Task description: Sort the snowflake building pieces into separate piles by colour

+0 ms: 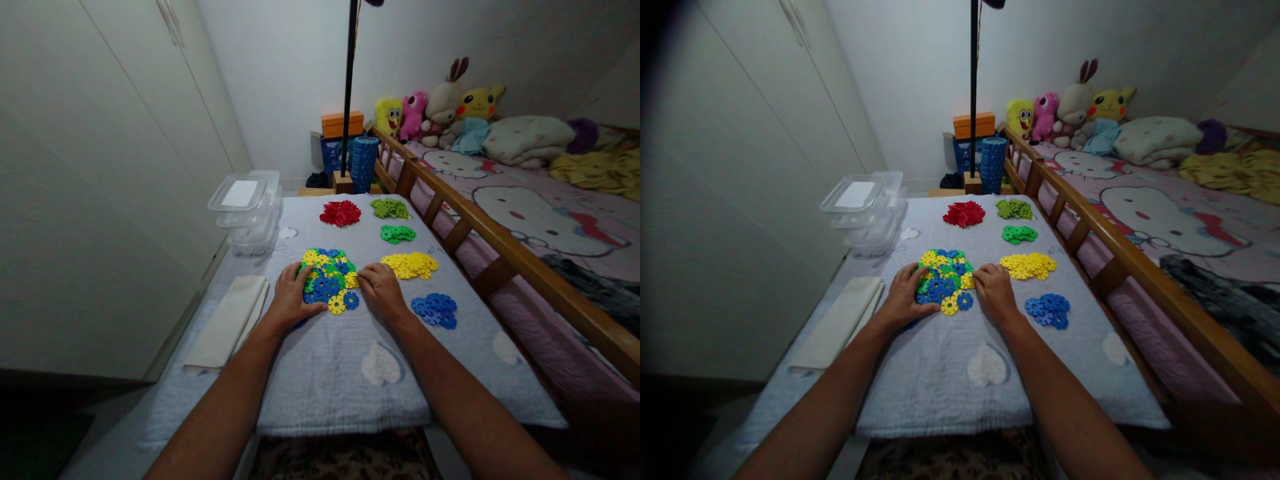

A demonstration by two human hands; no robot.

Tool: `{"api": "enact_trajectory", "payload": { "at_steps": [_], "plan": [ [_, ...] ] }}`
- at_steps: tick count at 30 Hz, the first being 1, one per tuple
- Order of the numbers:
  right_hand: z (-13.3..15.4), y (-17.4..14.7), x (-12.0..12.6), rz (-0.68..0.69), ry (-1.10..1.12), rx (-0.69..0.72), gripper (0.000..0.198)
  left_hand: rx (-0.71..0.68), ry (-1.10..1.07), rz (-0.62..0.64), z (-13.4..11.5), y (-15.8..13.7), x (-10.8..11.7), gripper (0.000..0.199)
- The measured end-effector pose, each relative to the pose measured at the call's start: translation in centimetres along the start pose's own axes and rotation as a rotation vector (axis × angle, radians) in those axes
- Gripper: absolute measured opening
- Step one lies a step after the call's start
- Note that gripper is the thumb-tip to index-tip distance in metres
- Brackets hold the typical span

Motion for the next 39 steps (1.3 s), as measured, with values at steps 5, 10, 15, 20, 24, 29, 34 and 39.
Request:
{"api": "enact_trajectory", "payload": {
  "at_steps": [5,10,15,20,24,29,34,39],
  "plan": [
    [-1.8,0.2,2.7,-0.096,0.161,-0.139,0.020,0.006,0.015,0.009,0.0,0.0,0.0,0.098],
    [-4.8,-1.0,7.2,-0.026,0.270,-0.379,0.022,0.004,0.019,0.010,0.3,0.1,-0.1,0.094],
    [-7.9,-3.5,11.2,0.007,0.256,-0.529,0.020,0.009,0.026,0.019,0.3,0.1,0.0,0.094],
    [-10.1,-6.1,13.1,0.068,0.327,-0.631,0.019,0.005,0.012,0.014,0.1,0.1,0.2,0.091],
    [-10.3,-7.1,13.4,0.126,0.366,-0.642,0.019,0.008,-0.006,0.007,0.1,0.1,0.2,0.090],
    [-10.3,-7.5,12.9,0.135,0.331,-0.583,0.018,0.012,-0.011,0.021,0.1,0.2,0.3,0.089],
    [-11.0,-7.7,12.8,0.142,0.245,-0.577,0.019,0.019,-0.001,0.038,0.1,0.1,0.4,0.090],
    [-8.8,-5.6,12.4,0.076,0.145,-0.503,0.024,0.014,-0.024,0.028,0.2,0.1,0.4,0.089]
  ]
}}
Point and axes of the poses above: each hand's wrist, its own y-axis towards the middle knuckle, its own x-axis out of the back of the hand, z = x × y, the point moved 1 cm from there along y, towards the middle knuckle, and after that the axes turned 1 degree about z, right-handed, at the moved point
